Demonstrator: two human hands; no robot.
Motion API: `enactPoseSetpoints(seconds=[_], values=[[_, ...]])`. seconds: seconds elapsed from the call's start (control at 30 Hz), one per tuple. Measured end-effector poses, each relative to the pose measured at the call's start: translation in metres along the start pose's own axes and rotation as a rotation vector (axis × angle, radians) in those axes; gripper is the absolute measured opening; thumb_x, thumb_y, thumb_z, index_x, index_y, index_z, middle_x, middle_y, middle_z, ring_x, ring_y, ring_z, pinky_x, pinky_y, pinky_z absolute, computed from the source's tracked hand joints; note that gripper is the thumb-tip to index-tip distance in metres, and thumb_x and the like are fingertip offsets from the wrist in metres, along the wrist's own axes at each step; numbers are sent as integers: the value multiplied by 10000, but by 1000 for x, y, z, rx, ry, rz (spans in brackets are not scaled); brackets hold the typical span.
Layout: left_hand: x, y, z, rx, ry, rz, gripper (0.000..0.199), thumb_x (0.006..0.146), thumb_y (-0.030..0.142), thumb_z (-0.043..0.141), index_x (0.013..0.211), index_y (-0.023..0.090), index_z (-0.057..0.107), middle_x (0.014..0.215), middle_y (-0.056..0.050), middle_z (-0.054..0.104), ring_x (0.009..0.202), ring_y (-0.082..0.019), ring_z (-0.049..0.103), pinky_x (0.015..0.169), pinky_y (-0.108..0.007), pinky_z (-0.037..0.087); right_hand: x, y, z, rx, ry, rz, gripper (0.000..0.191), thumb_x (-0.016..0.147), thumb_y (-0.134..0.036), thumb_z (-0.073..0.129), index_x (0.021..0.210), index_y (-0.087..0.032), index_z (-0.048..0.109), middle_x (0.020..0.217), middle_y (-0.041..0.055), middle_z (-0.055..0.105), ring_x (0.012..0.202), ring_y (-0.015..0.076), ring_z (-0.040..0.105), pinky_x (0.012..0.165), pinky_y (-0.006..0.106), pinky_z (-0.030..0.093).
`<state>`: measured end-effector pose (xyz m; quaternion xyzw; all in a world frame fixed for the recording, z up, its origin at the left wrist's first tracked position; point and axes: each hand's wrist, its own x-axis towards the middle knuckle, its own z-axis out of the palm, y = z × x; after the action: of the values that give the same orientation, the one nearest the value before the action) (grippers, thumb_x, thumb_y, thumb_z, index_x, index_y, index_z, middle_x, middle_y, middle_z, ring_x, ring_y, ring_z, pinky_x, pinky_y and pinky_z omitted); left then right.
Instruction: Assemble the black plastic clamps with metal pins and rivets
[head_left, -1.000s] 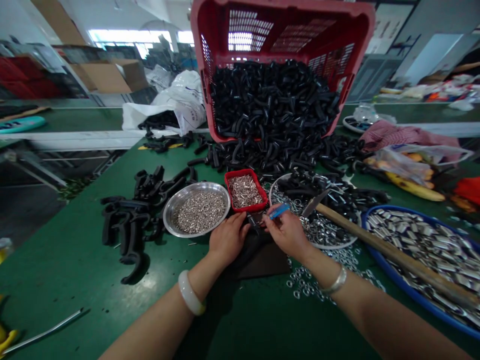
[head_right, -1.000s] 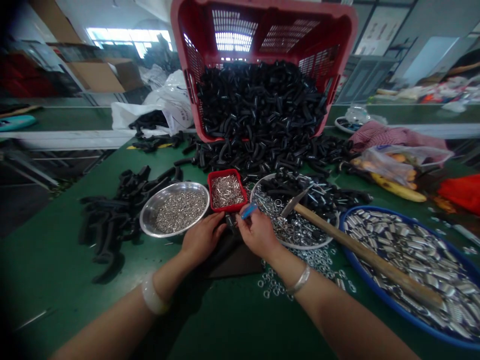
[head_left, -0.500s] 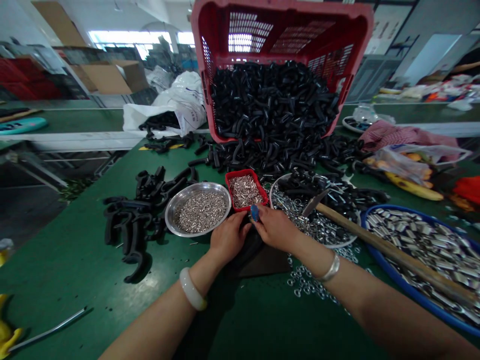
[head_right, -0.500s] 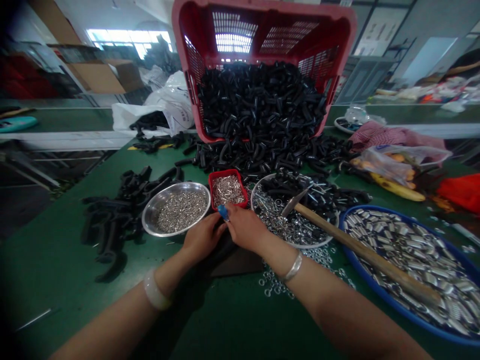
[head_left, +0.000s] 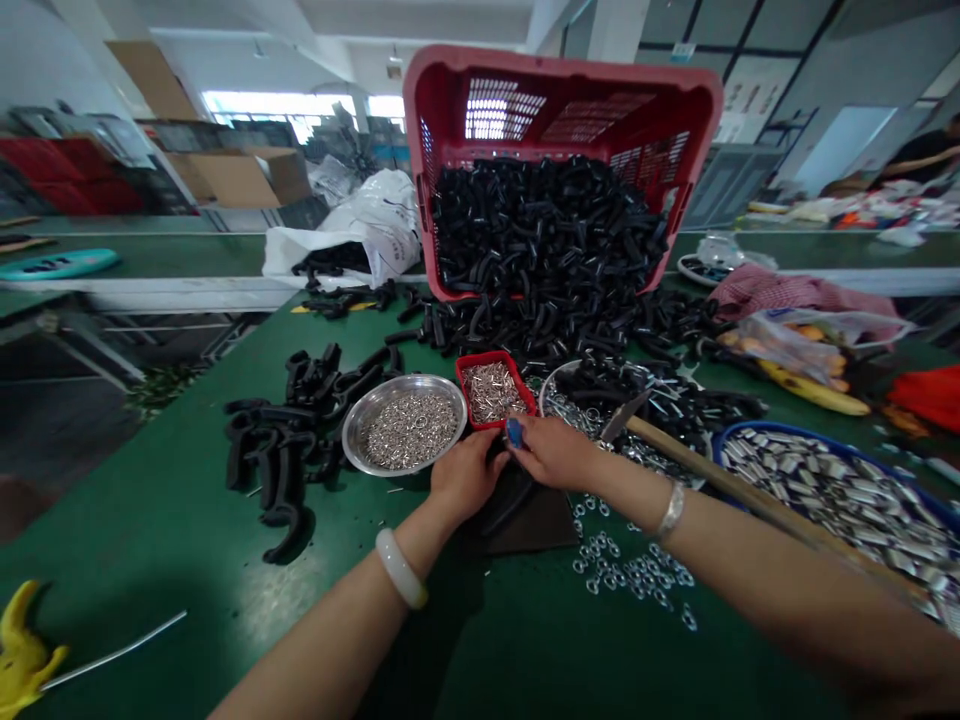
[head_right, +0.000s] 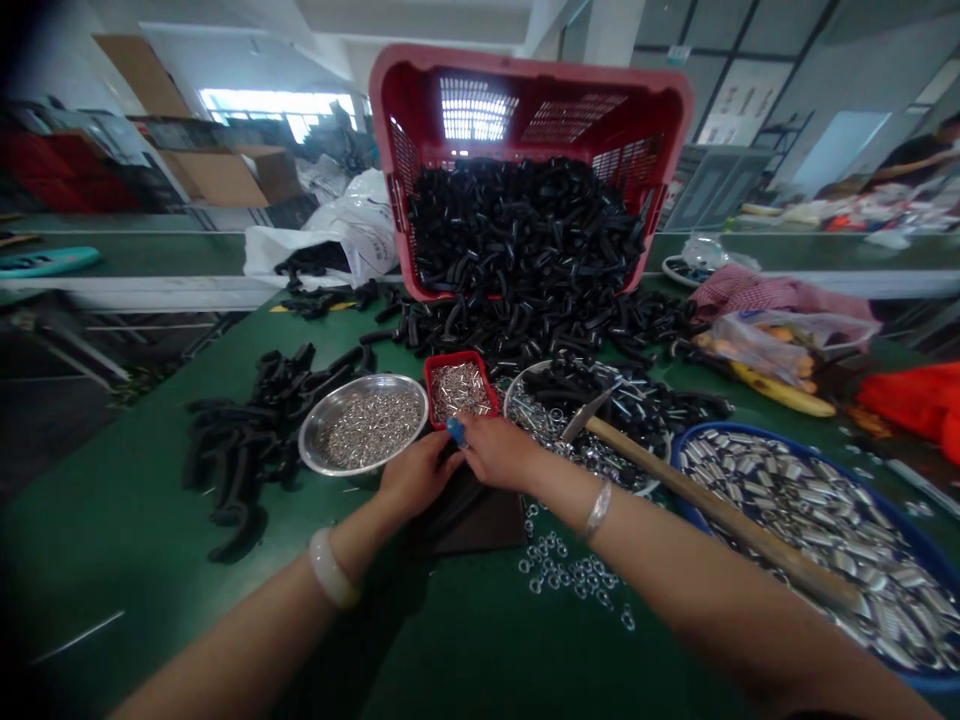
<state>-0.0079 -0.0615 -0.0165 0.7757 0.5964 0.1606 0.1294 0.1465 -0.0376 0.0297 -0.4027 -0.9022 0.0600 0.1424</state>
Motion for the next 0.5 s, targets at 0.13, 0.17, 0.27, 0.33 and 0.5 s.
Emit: enactPoseSetpoints(seconds=[0.13,0.17,0.27,0.33,0.5], values=[[0,1,0,4,-10,-29,409,840,398,423,1208,224,464,1181,-47,562,1002,-201,555,837,-317,431,6,30,-26,104,328,276,79,737,-172,453,800,-167,501,621,23,567,585,156,550,569,281,417],[0,1,0,9,-9,-31,411,840,400,422,1209,223,466,1179,-49,563,999,-200,556,839,-315,428,8,36,-32,126,400,309,77,745,-190,452,802,-169,500,617,18,563,586,155,549,576,286,420],[-2,2,4,30,20,-13,408,845,395,417,1208,219,473,1171,-50,569,993,-191,551,850,-308,417,12,39,-37,169,381,189,78,750,-245,483,777,-178,514,686,29,584,635,158,559,623,301,432],[-5,2,7,42,57,-6,398,853,385,406,1201,207,481,1181,-52,562,1007,-183,535,866,-301,405,14,32,-29,223,324,155,67,739,-244,504,753,-180,518,720,35,596,653,159,568,634,304,441],[-10,3,11,37,77,-14,374,860,362,400,1196,220,484,1199,-37,552,1018,-172,519,873,-295,402,7,17,2,604,230,344,84,742,-230,495,807,-176,490,620,4,608,524,138,583,510,270,465]])
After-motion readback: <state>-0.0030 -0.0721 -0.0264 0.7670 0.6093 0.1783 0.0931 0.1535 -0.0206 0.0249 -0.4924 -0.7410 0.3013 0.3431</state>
